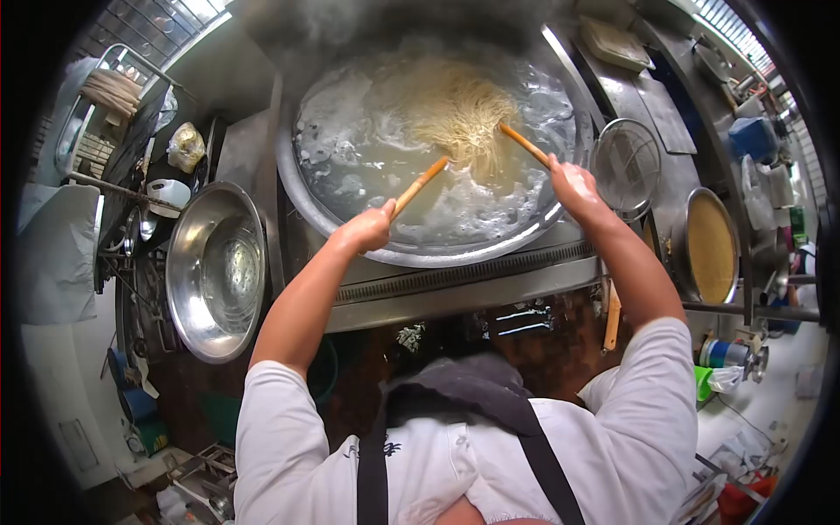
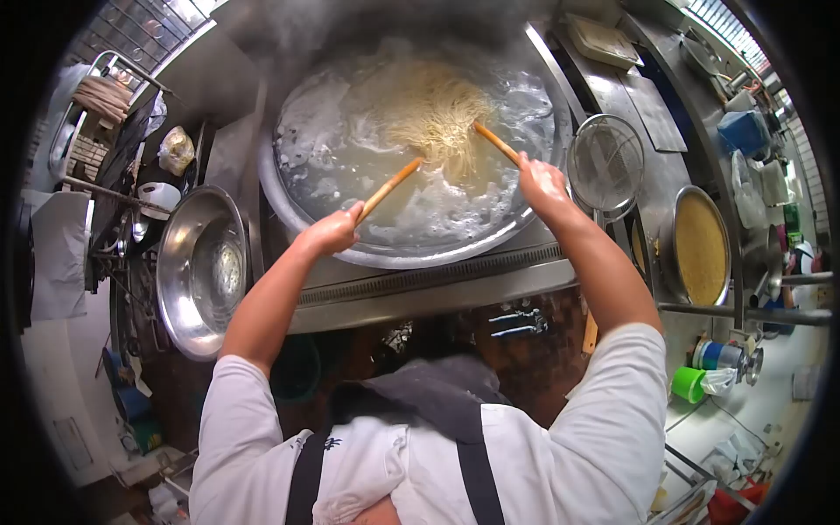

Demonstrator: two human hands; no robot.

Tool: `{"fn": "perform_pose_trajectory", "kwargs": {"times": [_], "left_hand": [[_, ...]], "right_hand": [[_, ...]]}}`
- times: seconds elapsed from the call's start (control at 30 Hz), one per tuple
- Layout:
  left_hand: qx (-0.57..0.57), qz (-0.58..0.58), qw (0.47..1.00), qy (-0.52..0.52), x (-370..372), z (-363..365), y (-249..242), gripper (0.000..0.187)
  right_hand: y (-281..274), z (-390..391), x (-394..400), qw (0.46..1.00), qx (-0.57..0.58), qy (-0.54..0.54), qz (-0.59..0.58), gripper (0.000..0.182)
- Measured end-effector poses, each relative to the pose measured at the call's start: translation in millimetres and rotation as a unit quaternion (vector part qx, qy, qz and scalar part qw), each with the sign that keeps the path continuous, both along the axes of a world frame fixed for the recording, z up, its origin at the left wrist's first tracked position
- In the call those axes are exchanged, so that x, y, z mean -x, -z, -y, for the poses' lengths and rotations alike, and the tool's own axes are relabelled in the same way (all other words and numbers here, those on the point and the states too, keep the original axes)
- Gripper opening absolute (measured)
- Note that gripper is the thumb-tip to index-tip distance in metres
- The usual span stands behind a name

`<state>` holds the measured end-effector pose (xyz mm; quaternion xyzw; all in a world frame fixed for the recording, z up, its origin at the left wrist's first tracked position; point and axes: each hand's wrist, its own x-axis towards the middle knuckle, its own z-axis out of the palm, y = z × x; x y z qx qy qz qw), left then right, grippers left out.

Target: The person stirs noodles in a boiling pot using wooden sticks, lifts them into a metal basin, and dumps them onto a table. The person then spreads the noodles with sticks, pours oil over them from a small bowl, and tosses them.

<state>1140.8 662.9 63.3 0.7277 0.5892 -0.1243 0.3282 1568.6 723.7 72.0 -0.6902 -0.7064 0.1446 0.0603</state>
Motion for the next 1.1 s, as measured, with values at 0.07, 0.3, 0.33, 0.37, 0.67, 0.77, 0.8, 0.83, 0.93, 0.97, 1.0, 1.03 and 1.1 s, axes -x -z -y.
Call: {"fn": "perform_pose_trajectory", "kwargs": {"times": [0.07, 0.3, 0.33, 0.37, 0.67, 0.77, 0.8, 0.83, 0.93, 0.97, 1.0, 1.03, 1.1], "left_hand": [[0.010, 0.000, 1.000, 0.016, 10.0, 24.4, -5.1, 0.073], [0.022, 0.054, 0.997, 0.048, 55.7, 107.0, -28.4, 0.076], [0.040, 0.061, 0.997, 0.033, 63.3, 118.8, -35.4, 0.076], [0.055, 0.068, 0.996, 0.017, 71.6, 129.3, -39.8, 0.075], [0.082, 0.148, 0.975, -0.141, 252.8, 276.8, -81.1, 0.051], [0.143, 0.156, 0.951, -0.226, 304.9, 334.8, -99.2, 0.046], [0.124, 0.199, 0.945, -0.229, 316.9, 353.7, -96.9, 0.046], [0.144, 0.262, 0.917, -0.265, 326.0, 371.1, -93.0, 0.046], [0.101, 0.335, 0.886, -0.304, 335.6, 411.4, -78.2, 0.044], [0.116, 0.333, 0.875, -0.332, 331.0, 417.8, -85.8, 0.044], [0.131, 0.331, 0.862, -0.361, 326.4, 424.3, -93.3, 0.044], [0.146, 0.336, 0.844, -0.392, 318.5, 424.7, -104.1, 0.045], [0.106, 0.354, 0.837, -0.403, 310.1, 423.5, -99.7, 0.046]], "right_hand": [[-20.9, 43.7, -9.0, 1.000, -0.016, -0.022, 0.008, 0.060], [-45.5, 134.5, -73.5, 0.982, 0.078, -0.015, 0.170, 0.026], [-51.9, 149.8, -86.8, 0.982, 0.090, 0.007, 0.163, 0.025], [-63.6, 165.5, -93.2, 0.982, 0.098, 0.030, 0.156, 0.023], [-178.2, 273.7, 9.5, 0.974, 0.075, 0.017, 0.213, 0.027], [-95.3, 244.2, 35.3, 0.987, 0.072, 0.087, 0.111, 0.057], [-58.8, 230.6, 43.2, 0.992, 0.077, 0.036, 0.093, 0.053], [-17.0, 216.5, 48.3, 0.991, 0.031, -0.054, 0.121, 0.035], [25.6, 187.0, 110.0, 0.994, 0.074, -0.065, 0.046, 0.026], [52.6, 173.4, 119.3, 0.993, 0.098, -0.055, 0.031, 0.028], [44.0, 174.6, 146.5, 0.990, 0.141, -0.012, 0.013, 0.026], [50.9, 173.9, 160.2, 0.992, 0.090, -0.069, 0.051, 0.028], [41.8, 168.1, 186.5, 0.991, 0.122, -0.060, 0.009, 0.024]]}}
